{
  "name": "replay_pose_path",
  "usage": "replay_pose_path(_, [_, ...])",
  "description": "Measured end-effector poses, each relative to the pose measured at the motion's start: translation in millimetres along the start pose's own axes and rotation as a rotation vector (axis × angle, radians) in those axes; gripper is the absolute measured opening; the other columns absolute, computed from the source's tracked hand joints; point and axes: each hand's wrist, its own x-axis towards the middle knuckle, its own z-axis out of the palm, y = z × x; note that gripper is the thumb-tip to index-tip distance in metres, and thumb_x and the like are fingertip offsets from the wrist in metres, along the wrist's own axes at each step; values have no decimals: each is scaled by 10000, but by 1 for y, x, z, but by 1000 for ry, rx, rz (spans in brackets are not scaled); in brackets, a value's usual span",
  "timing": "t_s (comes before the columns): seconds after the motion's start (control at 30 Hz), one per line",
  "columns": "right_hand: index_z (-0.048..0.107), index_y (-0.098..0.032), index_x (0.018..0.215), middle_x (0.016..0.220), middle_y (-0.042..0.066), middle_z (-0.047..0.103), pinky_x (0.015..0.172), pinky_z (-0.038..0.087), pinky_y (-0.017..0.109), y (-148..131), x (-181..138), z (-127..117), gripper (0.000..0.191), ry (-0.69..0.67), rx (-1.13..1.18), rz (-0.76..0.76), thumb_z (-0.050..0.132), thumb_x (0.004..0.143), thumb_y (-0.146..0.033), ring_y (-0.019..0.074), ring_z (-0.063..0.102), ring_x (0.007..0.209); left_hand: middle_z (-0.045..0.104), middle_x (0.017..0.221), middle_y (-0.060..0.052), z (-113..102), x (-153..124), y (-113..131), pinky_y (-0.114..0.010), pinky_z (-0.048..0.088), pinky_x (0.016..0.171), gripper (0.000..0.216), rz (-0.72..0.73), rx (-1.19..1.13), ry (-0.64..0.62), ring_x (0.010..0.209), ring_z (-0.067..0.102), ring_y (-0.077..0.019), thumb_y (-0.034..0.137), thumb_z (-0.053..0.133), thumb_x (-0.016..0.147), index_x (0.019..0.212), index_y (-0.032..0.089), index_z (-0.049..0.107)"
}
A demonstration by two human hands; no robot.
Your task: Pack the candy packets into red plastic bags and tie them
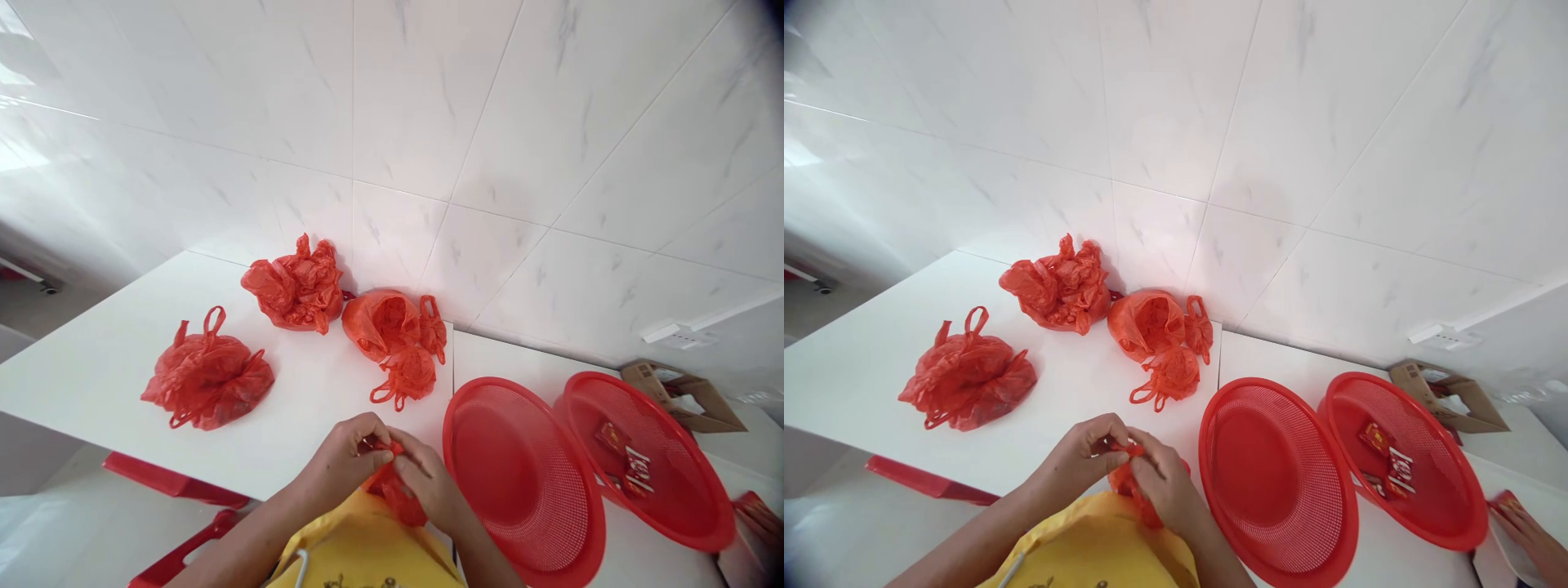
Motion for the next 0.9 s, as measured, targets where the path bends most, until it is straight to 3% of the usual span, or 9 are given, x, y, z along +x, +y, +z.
replay_pose_path(0.07, [631,-203,753,606,-31,485,535,301,244,4,3,4,340,-97,-32,27,544,833,-522,102,380,560,607,689,13,5,2,-8,-252,424,580,41,-28,-96,-51,627,541,-133,171,579,743,770,202,578])
replay_pose_path(0.13, [524,-188,590,523,-54,370,497,224,242,11,7,7,434,-87,23,89,522,842,-541,81,288,506,629,788,-4,7,3,-15,-264,456,622,135,9,-74,-18,707,575,-150,163,562,764,886,215,586])
replay_pose_path(0.23, [492,-195,601,484,-79,263,464,166,250,23,14,6,451,13,170,172,470,865,-560,73,198,461,615,976,-42,7,4,-22,-312,478,776,209,206,181,67,880,576,-178,151,569,787,976,236,601])
replay_pose_path(0.37, [485,-205,636,474,-76,317,435,177,253,33,21,2,416,126,244,228,433,876,-541,81,230,436,614,940,-57,10,10,-31,-338,465,814,179,355,479,-87,895,564,-206,168,634,778,941,235,662])
replay_pose_path(0.43, [451,-208,608,467,-72,341,425,164,251,36,26,0,428,99,266,239,410,881,-535,78,233,422,624,877,-56,13,14,-38,-340,458,807,122,386,563,-136,853,564,-205,161,625,787,877,224,680])
replay_pose_path(0.57, [584,-181,725,504,-55,455,441,205,235,38,31,-11,442,-36,249,187,399,892,-546,75,295,423,599,755,-35,15,22,-55,-321,454,767,164,275,531,-63,782,571,-188,115,538,801,700,212,622])
replay_pose_path(0.67, [672,-173,923,620,-29,540,540,334,234,35,26,-22,453,-82,197,130,446,881,-563,88,410,512,635,925,-57,14,25,-65,-342,455,829,127,156,346,86,914,590,-209,143,522,795,704,219,569])
replay_pose_path(0.77, [719,-185,894,752,19,604,717,432,278,33,20,-29,479,-58,60,97,398,906,-541,137,540,703,629,1120,-72,13,27,-73,-363,422,912,104,81,160,98,1055,562,-221,204,497,824,728,220,532])
replay_pose_path(0.9, [700,-209,976,899,26,647,832,445,304,35,23,-28,260,-87,-61,46,530,832,-345,169,584,870,584,737,18,17,27,-77,-292,414,683,113,-85,75,27,730,530,-164,272,453,833,733,220,467])
